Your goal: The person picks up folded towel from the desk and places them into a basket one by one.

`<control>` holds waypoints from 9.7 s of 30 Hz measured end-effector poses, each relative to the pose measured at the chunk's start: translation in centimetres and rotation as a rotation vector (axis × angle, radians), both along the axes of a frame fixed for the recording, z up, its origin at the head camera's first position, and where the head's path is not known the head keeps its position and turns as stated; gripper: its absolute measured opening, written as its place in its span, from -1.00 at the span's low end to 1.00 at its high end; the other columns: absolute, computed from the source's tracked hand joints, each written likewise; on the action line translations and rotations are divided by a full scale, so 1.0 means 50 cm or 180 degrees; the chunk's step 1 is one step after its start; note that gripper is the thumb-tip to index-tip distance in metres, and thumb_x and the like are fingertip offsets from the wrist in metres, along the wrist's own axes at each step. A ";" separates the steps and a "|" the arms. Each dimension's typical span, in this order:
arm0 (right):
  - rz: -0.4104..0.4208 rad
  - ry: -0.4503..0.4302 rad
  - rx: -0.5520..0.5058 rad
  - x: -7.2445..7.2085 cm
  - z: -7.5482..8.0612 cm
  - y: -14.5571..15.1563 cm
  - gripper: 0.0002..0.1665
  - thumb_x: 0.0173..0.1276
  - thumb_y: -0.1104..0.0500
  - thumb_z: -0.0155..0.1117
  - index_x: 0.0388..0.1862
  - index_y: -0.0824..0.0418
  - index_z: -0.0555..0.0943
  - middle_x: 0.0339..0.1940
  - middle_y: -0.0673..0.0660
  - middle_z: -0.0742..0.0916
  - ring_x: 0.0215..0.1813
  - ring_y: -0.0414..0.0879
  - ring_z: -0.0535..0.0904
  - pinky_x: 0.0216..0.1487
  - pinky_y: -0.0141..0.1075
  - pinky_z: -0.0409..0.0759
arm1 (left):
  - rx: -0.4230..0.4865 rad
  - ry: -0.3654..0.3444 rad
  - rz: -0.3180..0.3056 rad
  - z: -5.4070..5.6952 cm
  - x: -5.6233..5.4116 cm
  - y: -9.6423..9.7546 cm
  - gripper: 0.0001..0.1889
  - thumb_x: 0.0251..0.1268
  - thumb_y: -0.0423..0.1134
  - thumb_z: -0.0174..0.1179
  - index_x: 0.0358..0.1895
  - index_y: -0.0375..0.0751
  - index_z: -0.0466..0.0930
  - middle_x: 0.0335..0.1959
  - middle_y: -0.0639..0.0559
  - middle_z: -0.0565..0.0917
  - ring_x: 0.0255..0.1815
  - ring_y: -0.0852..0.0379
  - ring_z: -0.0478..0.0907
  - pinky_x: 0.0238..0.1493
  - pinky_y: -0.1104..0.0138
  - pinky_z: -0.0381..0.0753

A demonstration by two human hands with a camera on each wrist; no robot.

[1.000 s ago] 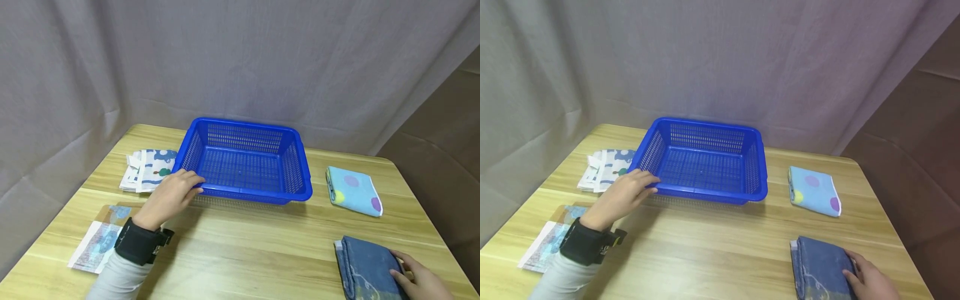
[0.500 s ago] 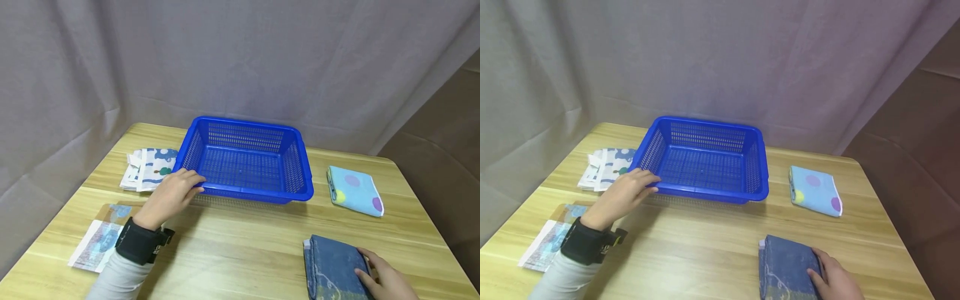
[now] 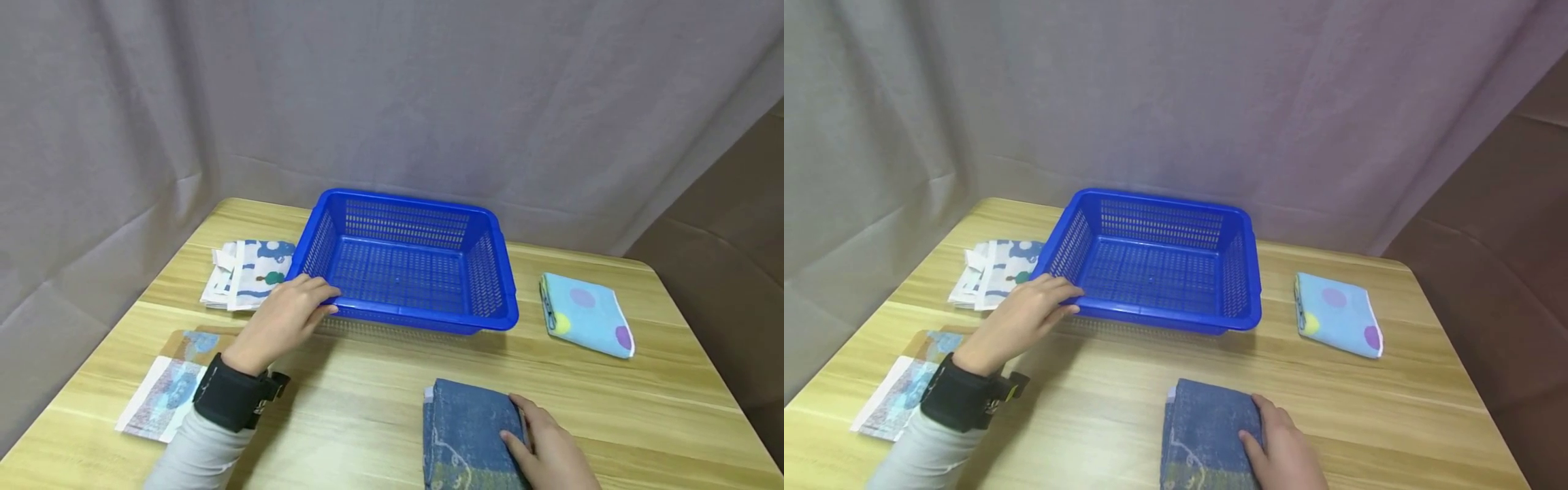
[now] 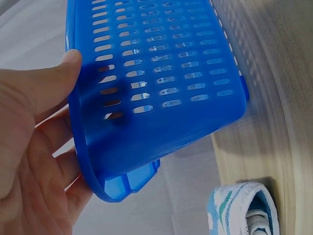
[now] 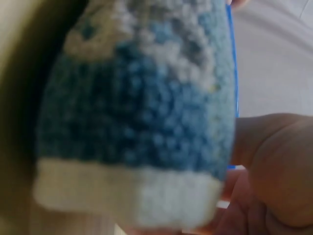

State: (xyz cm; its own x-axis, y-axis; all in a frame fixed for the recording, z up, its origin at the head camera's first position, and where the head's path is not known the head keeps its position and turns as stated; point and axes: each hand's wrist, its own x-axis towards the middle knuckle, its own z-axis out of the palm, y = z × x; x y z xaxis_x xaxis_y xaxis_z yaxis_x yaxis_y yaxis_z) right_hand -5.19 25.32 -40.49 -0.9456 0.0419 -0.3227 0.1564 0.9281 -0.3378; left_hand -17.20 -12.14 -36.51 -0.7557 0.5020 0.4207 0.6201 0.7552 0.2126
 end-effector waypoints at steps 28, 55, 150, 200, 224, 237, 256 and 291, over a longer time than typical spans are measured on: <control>0.0101 0.0252 -0.0328 -0.013 0.011 -0.197 -0.24 0.28 -0.01 0.42 0.39 0.22 0.42 0.11 0.25 0.66 0.06 0.19 0.65 0.00 0.10 0.61 | 0.0015 0.0009 0.0018 0.000 -0.001 0.008 -0.74 0.40 -0.18 0.23 0.03 -0.22 0.69 -0.06 -0.06 0.73 0.01 -0.03 0.62 0.09 0.10 0.57; -0.0346 0.0383 -0.0629 -0.006 -0.004 -0.166 -0.56 0.47 -0.17 0.16 -0.46 0.09 0.60 -0.60 0.00 0.49 -0.56 -0.15 0.35 -0.45 -0.31 0.29 | -0.0304 -0.0300 0.0739 -0.032 0.190 0.050 -0.65 0.32 0.02 0.27 -0.63 0.06 0.51 -0.64 0.23 0.47 -0.55 0.19 0.38 -0.60 0.37 0.33; -0.0652 -0.0707 -0.4065 0.019 -0.022 -0.159 -0.04 0.51 0.10 0.16 0.61 0.24 -0.19 0.53 0.46 0.25 0.31 0.15 0.56 0.22 -0.08 0.60 | 0.2776 -0.3976 -0.0532 -0.088 0.192 0.066 -0.19 0.43 -0.18 0.19 0.51 -0.43 -0.09 -0.63 0.12 0.31 -0.67 0.27 0.20 -0.54 0.43 0.24; -0.0024 0.0018 -0.4093 -0.071 0.126 -0.147 -0.30 0.53 0.24 0.08 0.52 0.22 0.04 -0.04 0.06 0.79 -0.07 0.01 0.76 -0.11 -0.10 0.73 | 0.2365 -0.3388 -0.0586 0.057 0.090 0.078 -0.11 0.40 -0.20 0.19 0.58 -0.30 -0.20 -0.70 0.15 0.16 -0.74 0.25 0.03 -0.62 0.40 0.15; -0.0195 0.0159 -0.3903 -0.151 0.146 -0.153 -0.30 0.55 0.19 0.09 0.54 0.16 0.06 0.05 0.08 0.73 -0.04 -0.06 0.75 -0.11 -0.15 0.73 | 0.2449 -0.3183 -0.0096 0.065 0.012 0.102 -0.20 0.36 -0.18 0.24 0.54 -0.21 -0.01 -0.64 0.13 0.14 -0.65 0.17 0.10 -0.57 0.38 0.15; -0.0239 0.0087 -0.3849 -0.192 0.149 -0.152 -0.31 0.57 0.16 0.06 0.56 0.11 0.06 0.02 0.02 0.73 -0.06 -0.11 0.74 -0.11 -0.18 0.73 | 0.2645 -0.3193 0.0056 0.065 -0.018 0.109 -0.28 0.37 -0.16 0.24 0.50 -0.11 0.08 -0.62 0.12 0.19 -0.62 0.16 0.16 -0.54 0.36 0.19; -0.0234 -0.0073 -0.3737 -0.266 0.174 -0.150 -0.38 0.60 0.13 0.00 0.53 0.12 0.08 -0.02 0.03 0.66 -0.17 -0.14 0.74 -0.16 -0.22 0.73 | 0.2427 -0.3204 0.0214 0.087 -0.084 0.109 -0.25 0.43 -0.05 0.19 0.55 -0.02 0.00 -0.48 0.04 0.30 -0.45 0.08 0.26 -0.31 0.26 0.33; -0.0237 -0.0298 -0.3203 -0.406 0.225 -0.173 -0.29 0.61 0.10 -0.03 0.61 0.09 -0.02 0.43 0.16 0.30 0.13 -0.04 0.42 0.01 -0.27 0.50 | 0.2452 -0.3282 0.0319 0.134 -0.209 0.096 -0.28 0.47 -0.13 0.15 0.55 -0.12 0.00 -0.68 0.13 0.13 -0.67 0.20 0.08 -0.39 0.33 0.27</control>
State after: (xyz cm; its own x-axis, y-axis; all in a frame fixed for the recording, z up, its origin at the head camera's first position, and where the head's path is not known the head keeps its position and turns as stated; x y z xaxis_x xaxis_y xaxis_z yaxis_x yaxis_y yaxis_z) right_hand -25.50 16.69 -29.21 -0.9208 -0.2324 -0.3133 0.2682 0.2061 -0.9410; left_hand -27.63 -7.34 -29.81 -0.9229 0.3145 -0.2221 -0.1419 0.2583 0.9556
